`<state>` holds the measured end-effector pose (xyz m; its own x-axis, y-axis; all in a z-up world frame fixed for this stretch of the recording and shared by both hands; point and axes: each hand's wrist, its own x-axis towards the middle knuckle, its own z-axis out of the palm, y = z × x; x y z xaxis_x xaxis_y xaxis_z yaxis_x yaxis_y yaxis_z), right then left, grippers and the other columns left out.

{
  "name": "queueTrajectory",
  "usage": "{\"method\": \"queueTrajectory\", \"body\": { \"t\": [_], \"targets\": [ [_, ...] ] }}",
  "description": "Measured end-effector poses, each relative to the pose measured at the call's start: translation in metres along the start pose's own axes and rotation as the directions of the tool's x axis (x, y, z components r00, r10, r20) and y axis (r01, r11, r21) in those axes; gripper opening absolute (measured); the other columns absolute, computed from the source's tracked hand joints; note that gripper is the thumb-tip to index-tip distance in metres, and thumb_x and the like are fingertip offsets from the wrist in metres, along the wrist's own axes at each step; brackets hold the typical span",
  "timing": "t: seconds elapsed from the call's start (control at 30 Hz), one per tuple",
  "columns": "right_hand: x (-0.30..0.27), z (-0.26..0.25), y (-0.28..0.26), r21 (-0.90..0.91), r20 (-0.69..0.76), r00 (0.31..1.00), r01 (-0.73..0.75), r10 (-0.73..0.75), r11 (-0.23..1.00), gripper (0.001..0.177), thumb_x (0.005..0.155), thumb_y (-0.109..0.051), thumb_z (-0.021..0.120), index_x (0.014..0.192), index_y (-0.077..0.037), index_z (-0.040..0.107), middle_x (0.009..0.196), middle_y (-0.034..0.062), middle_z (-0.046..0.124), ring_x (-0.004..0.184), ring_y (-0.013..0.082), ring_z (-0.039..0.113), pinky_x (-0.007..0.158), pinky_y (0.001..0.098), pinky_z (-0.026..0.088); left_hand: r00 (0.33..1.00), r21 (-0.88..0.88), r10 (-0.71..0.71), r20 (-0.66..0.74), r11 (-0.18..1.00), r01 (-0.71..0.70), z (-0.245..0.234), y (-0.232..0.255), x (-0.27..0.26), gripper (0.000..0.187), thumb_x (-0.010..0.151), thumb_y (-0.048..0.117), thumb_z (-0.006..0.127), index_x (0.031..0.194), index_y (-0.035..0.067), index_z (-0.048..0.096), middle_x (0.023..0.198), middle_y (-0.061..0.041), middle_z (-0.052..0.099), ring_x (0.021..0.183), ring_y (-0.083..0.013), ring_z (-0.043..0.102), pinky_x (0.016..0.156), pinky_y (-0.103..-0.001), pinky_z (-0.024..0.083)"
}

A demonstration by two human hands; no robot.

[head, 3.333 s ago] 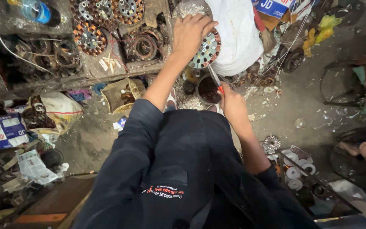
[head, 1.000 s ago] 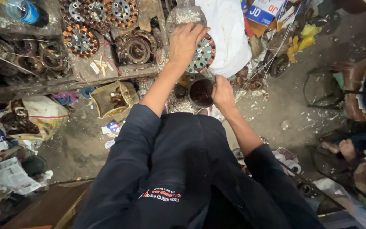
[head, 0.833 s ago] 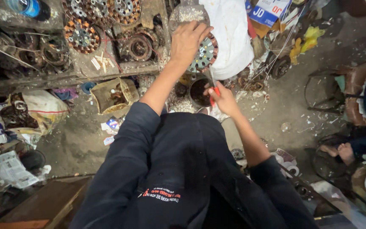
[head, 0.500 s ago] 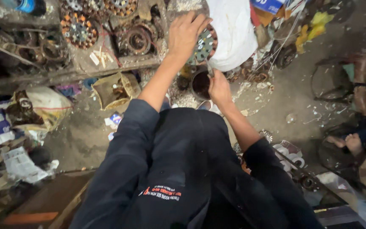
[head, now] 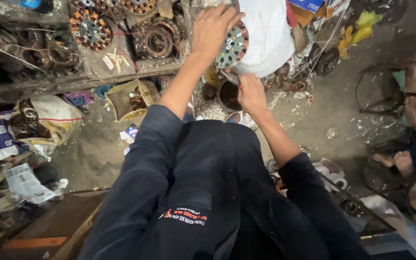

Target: The person uses red-handled pliers to cut copper wire from a circular metal component. They repeatedly grip and snip the wire, dropping the cut pieces into a container below. The task continues with the same component throughout the clip.

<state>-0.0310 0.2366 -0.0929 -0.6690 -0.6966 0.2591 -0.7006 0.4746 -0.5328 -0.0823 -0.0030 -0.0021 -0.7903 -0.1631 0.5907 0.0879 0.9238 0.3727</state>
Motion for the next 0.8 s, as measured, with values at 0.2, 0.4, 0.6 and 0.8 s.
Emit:
{"method": "queueTrajectory", "body": {
  "t": [0.2,0.4,0.6,0.8],
  "targets": [
    [-0.094,0.031,0.022,0.033,0.013,0.997,-0.077,0.077,0.996,0.038,0.080,0.003,0.064,0.118,-0.001,0.061,0.106,0.0216,0.064,0.099,0.0430,0.058,0.090,0.0520,0.045,1.000,-0.012,0.027,-0.010,1.000,-0.027,-0.005,0.001,0.002,0.024,0.095,0.038,0.072,0.090,0.014,0.069,0.086,-0.004,0.067,0.080,-0.0271,0.067,0.075,-0.043,0.051],
    [-0.180,0.039,0.063,-0.235,0.529,0.534,-0.655,0.660,0.718,0.030,0.092,-0.011,0.059,0.120,-0.003,0.060,0.101,0.0227,0.067,0.094,0.0458,0.061,0.083,0.0529,0.047,0.998,-0.043,0.000,-0.058,0.999,-0.002,-0.006,0.000,0.004,0.028,0.097,0.040,0.072,0.106,0.014,0.071,0.102,-0.004,0.068,0.094,-0.0279,0.067,0.080,-0.043,0.050],
    [-0.145,0.008,0.028,-0.137,0.381,0.523,-0.784,0.763,0.606,0.028,0.103,-0.028,0.054,0.120,-0.006,0.060,0.091,0.0221,0.070,0.087,0.0471,0.066,0.076,0.0550,0.049,0.879,-0.099,-0.476,-0.013,0.875,0.473,-0.022,-0.005,-0.022,0.042,0.102,0.046,0.073,0.126,0.012,0.067,0.116,-0.009,0.064,0.102,-0.0241,0.064,0.090,-0.039,0.052],
    [-0.051,-0.018,-0.044,0.202,-0.099,0.899,-0.401,0.426,0.893,0.024,0.106,-0.021,0.058,0.123,-0.005,0.061,0.103,0.0265,0.069,0.094,0.0456,0.067,0.079,0.0512,0.053,0.686,-0.649,-0.658,0.311,0.381,0.659,-0.024,-0.023,-0.083,0.048,0.091,0.030,0.082,0.124,0.001,0.067,0.105,-0.008,0.076,0.091,-0.0133,0.069,0.082,-0.029,0.058]
  ]
}}
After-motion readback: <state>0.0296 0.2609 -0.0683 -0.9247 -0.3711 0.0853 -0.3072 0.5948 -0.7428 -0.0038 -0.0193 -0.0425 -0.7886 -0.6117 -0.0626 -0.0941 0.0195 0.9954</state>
